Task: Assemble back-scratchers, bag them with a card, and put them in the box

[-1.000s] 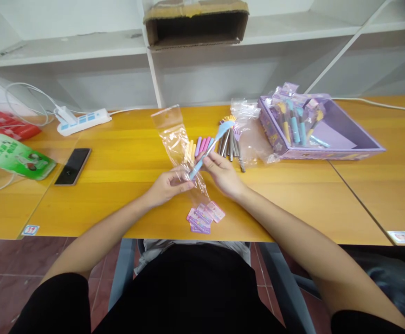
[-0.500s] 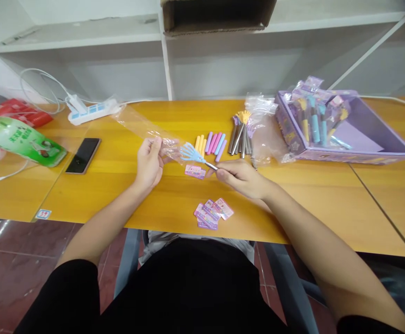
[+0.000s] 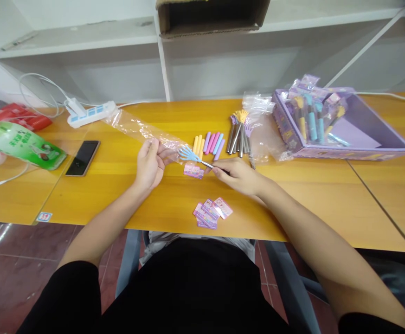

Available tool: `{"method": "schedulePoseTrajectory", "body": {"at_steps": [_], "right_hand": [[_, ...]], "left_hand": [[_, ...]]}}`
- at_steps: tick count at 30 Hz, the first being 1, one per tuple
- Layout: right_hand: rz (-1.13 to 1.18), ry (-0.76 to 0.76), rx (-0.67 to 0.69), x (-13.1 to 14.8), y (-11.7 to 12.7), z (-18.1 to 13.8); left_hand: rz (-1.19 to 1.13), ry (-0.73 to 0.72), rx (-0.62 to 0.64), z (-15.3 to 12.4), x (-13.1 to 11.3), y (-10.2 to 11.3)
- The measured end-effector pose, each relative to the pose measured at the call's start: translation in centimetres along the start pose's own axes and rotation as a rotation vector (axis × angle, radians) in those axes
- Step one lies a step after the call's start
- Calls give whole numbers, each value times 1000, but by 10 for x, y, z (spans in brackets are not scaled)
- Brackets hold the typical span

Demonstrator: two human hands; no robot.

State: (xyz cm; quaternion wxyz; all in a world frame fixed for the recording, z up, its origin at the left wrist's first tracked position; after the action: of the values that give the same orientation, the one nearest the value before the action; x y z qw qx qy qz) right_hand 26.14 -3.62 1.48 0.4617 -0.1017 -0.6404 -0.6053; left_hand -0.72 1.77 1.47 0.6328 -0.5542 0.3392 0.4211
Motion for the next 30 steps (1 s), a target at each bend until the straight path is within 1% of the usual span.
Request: {"method": "schedulePoseTrajectory", "body": {"at_steps": [7, 9, 12, 14, 16, 18, 21, 23, 25, 27, 30], "right_hand": [[136, -6, 3, 4, -8, 5], [209, -55, 15, 4, -11, 5], [337, -175, 81, 1, -17, 4], [395, -235, 110, -2, -18, 3], [420, -254, 116, -5, -17, 3], [435, -253, 132, -9, -13, 2], [480, -248, 156, -13, -6, 0], [531, -230, 148, -14, 0, -1], [577, -206, 140, -12, 4, -1], [604, -193, 150, -9, 6, -1], [638, -201, 192, -7, 4, 1]], "left_hand": [[-54, 50, 154, -17, 9, -11], [-57, 75, 204, -21, 13, -14], [-30, 97, 263, -25, 16, -16], [-13, 91, 275, -25, 15, -17], [-20, 66, 255, -23, 12, -16], [-36, 32, 208, -18, 9, -12], [-44, -12, 102, -6, 6, -4], [-45, -32, 26, 1, 4, 1], [-55, -42, -20, 6, 3, 4], [-81, -43, -28, 7, 3, 5], [-125, -19, 18, 3, 5, 3]]}}
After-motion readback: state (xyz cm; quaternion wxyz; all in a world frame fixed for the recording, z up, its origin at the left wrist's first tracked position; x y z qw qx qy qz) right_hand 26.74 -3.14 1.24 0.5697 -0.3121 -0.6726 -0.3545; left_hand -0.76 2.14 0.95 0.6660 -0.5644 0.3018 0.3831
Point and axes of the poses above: each hand's wrist, its own z-axis towards the middle knuckle, its own y-axis out of the back of the hand, x = y × z, the point moved 2 cm from there along z, towards the middle knuckle, and after that the axes turned 9 degrees about -y, right-handed, at the moved point
